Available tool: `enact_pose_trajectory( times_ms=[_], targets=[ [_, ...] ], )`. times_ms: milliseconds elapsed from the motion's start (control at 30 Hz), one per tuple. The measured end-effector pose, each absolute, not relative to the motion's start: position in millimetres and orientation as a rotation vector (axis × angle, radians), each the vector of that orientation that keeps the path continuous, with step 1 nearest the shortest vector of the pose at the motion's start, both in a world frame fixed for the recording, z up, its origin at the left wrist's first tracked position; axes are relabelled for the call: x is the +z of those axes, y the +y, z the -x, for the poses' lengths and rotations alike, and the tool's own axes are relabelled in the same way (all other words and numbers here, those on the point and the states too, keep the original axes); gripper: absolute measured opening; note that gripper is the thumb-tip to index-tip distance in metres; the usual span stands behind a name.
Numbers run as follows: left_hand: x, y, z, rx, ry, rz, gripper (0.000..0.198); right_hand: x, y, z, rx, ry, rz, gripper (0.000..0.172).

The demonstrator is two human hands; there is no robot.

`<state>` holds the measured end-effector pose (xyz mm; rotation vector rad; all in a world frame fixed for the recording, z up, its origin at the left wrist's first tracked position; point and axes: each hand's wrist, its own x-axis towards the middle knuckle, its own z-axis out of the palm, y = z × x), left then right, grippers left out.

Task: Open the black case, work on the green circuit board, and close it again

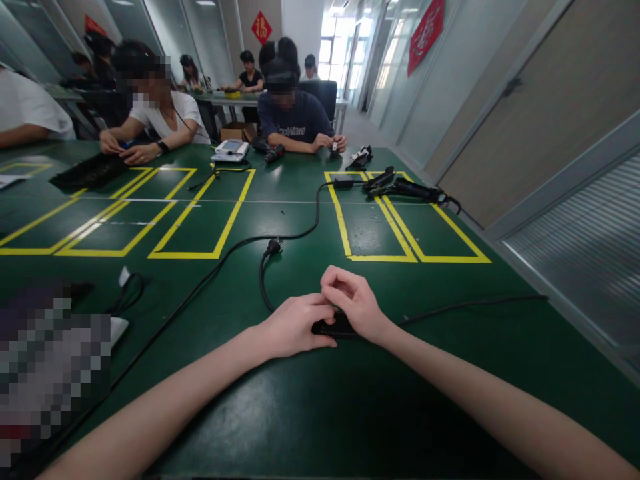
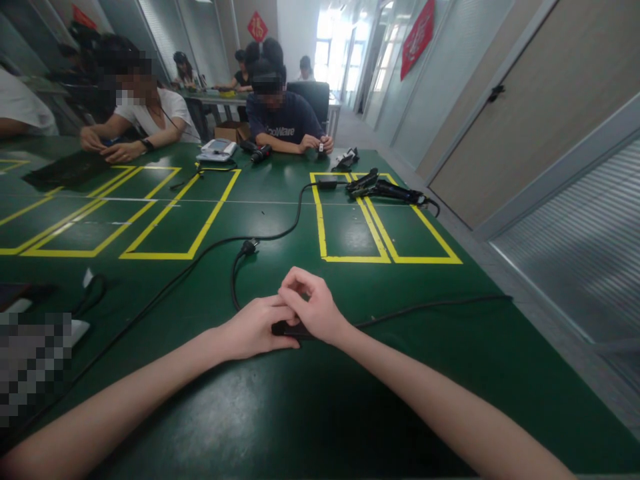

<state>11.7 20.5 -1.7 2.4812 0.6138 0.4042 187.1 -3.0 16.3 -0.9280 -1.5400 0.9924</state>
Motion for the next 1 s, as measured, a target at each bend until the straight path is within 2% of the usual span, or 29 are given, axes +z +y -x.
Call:
enact_pose_trajectory(
  times_ms=[100,200,333,567,867,1000],
  targets=[
    [-6.2,19.3,-5.2,0.498,0.549,-2.352,0.02,30.8,0.2,-174.0,1.27,-1.282,0.734,0.048],
    [-5.9,21.2,-1.5,0.491,0.542,-2.224,0.018,54.9,-0.9,-171.5,1.499,-1.175,0.534,0.056],
    [-2.6,24.3,-3.4,0.454,0.661,-2.13,0.042,65.4,-5.0,-175.5,1.623,-1.119,0.407,0.06],
    [-1.2,28.1,-6.8,0.453,0.685,-2.163,0.062,6.3,-13.5,-175.0,1.669,-1.169,0.473,0.063],
    [-7.0,32.4,-7.5,0.435,0.694,-2.314,0.049,3.9,-9.5,-176.7,1.752,-1.172,0.55,0.068],
    [-8.0,32.6,-5.2,0.48,0.652,-2.338,0.049,2.3,-8.1,-175.5,1.768,-1.221,0.571,0.07]
  ],
)
